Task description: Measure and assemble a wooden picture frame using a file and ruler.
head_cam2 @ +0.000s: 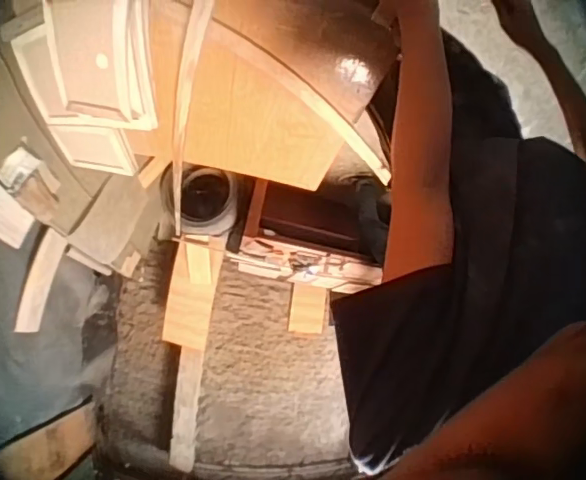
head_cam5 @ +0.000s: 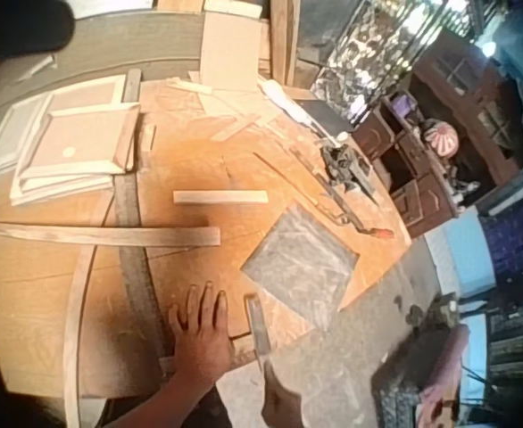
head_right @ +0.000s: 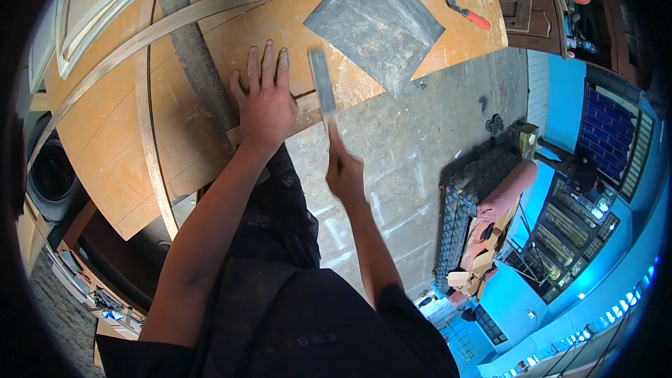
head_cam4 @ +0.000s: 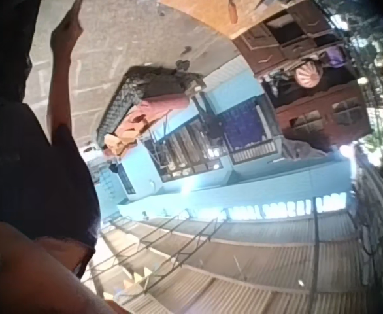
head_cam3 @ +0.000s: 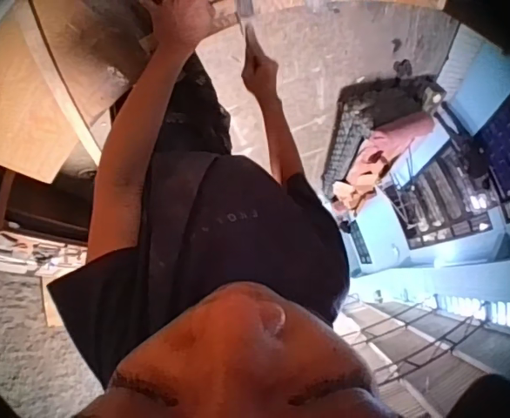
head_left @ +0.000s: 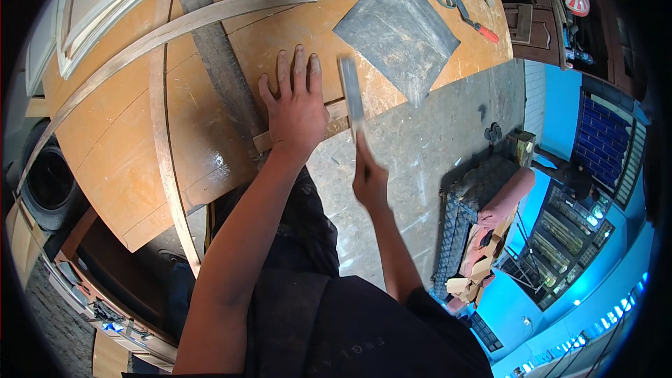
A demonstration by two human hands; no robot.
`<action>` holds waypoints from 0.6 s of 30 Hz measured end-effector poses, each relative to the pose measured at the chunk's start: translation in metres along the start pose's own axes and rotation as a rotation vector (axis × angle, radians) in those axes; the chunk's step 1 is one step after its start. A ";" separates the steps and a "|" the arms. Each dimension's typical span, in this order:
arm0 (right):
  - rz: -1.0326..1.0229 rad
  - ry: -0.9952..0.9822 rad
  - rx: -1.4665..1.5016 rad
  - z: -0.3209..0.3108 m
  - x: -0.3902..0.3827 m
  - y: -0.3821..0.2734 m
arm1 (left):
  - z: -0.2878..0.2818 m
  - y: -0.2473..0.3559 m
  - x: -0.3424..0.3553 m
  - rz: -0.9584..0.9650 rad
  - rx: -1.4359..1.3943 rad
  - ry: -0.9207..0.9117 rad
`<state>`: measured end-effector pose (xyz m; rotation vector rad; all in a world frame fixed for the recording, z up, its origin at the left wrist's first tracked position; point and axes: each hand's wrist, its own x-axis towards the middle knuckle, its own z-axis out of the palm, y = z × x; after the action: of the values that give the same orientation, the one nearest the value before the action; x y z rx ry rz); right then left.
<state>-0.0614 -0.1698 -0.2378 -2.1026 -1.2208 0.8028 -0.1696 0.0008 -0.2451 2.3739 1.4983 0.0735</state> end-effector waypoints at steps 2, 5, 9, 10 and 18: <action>0.097 -0.051 0.068 -0.013 -0.053 0.008 | 0.000 0.003 0.001 0.005 -0.006 0.007; 0.014 -0.012 0.007 -0.011 -0.045 0.012 | -0.001 0.006 0.002 0.013 0.009 0.000; 0.087 -0.030 -0.059 -0.011 0.055 -0.003 | 0.004 0.004 0.002 -0.002 -0.006 0.010; 0.162 -0.055 -0.097 -0.016 0.057 -0.008 | 0.002 0.003 0.003 0.000 -0.009 0.017; -0.082 0.017 -0.071 -0.027 -0.046 0.034 | 0.001 0.009 -0.007 0.019 -0.018 0.025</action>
<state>-0.0414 -0.2297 -0.2350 -2.0961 -1.3346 0.7135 -0.1649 -0.0092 -0.2419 2.3818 1.4804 0.1215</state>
